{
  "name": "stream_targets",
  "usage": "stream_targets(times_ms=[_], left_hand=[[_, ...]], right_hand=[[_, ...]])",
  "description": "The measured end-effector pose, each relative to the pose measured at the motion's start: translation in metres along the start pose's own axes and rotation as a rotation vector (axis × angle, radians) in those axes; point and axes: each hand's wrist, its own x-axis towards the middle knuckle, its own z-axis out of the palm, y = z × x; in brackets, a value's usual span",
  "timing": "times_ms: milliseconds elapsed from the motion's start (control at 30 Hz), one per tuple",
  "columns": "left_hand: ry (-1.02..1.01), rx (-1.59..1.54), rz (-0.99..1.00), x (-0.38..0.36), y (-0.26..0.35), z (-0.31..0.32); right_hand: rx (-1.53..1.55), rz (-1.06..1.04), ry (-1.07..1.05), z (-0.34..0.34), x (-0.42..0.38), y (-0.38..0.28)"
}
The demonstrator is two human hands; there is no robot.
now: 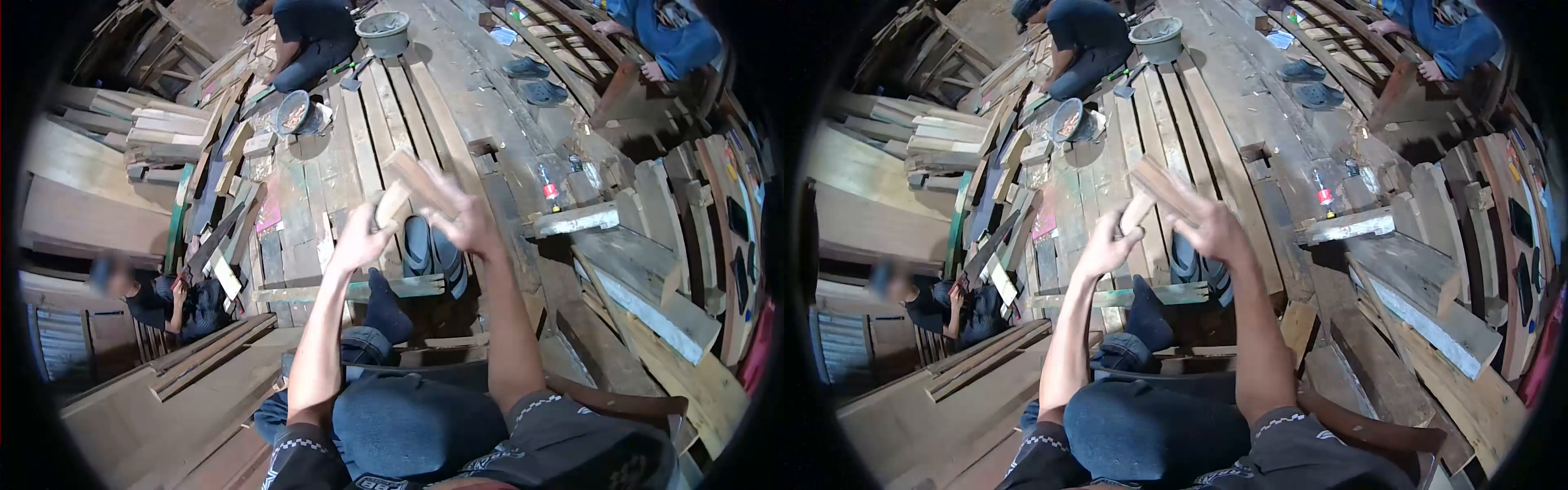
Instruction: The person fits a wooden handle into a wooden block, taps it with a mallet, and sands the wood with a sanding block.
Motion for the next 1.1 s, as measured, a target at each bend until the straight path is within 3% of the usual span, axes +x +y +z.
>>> stream_targets(times_ms=[33,67,133,167,267,300,333,400,467,500,533,600,667,767,800,867,933,967,1067,1100], left_hand=[[0.004,-0.028,-0.004,-0.003,0.005,0.002],[-0.003,-0.011,0.003,-0.003,0.010,0.002],[0.151,0.026,0.331,0.004,0.003,0.005],[0.019,-0.057,0.105,0.001,0.009,-0.002],[-0.072,0.000,-0.207,-0.001,0.019,-0.012],[-0.031,0.014,-0.160,-0.004,0.021,-0.007],[0.014,0.023,-0.112,-0.007,0.022,-0.001],[0.054,0.062,-0.023,-0.005,0.010,0.007],[0.078,-0.081,0.133,0.003,-0.004,0.006],[0.088,-0.026,0.126,-0.001,0.009,-0.001],[0.051,-0.083,0.051,0.001,0.001,-0.004],[0.093,-0.026,0.108,0.006,-0.023,0.005],[0.001,0.012,-0.114,-0.009,0.037,-0.003],[0.072,-0.128,0.093,0.004,-0.006,0.011],[0.077,-0.179,0.173,0.007,-0.006,0.006],[0.036,-0.096,0.032,0.002,-0.012,0.002],[0.000,0.050,-0.079,0.000,0.004,-0.004],[-0.025,0.082,-0.116,-0.001,0.008,-0.004],[-0.024,-0.114,-0.074,0.010,-0.021,0.005],[0.017,-0.244,-0.101,0.009,-0.015,0.006]], right_hand=[[0.107,0.178,0.013,-0.004,-0.001,-0.006],[0.097,0.109,0.007,-0.002,-0.001,-0.007],[0.063,-0.032,0.011,0.004,-0.001,-0.009],[0.128,0.055,-0.100,0.010,-0.003,-0.008],[0.030,0.066,-0.170,0.005,-0.001,-0.007],[0.022,-0.045,-0.055,0.001,0.001,-0.004],[0.140,0.106,0.012,-0.004,0.000,-0.007],[0.065,0.094,0.094,-0.002,0.000,-0.006],[0.145,0.033,-0.045,0.003,0.001,-0.015],[0.170,0.136,-0.170,0.002,-0.002,-0.018],[0.139,0.109,-0.147,0.001,-0.002,-0.017],[0.087,0.053,-0.117,0.000,0.000,-0.011],[0.105,0.105,-0.004,0.003,0.000,-0.006],[0.138,0.001,-0.009,0.003,0.003,-0.015],[0.098,0.001,-0.098,0.007,0.005,-0.018],[0.106,0.085,-0.137,0.002,0.003,-0.025],[0.042,0.035,0.005,0.003,0.001,-0.001],[-0.015,0.249,0.012,-0.006,-0.004,-0.001],[-0.105,0.311,0.060,-0.007,-0.013,0.028],[-0.142,0.238,0.074,-0.004,-0.009,0.029]])
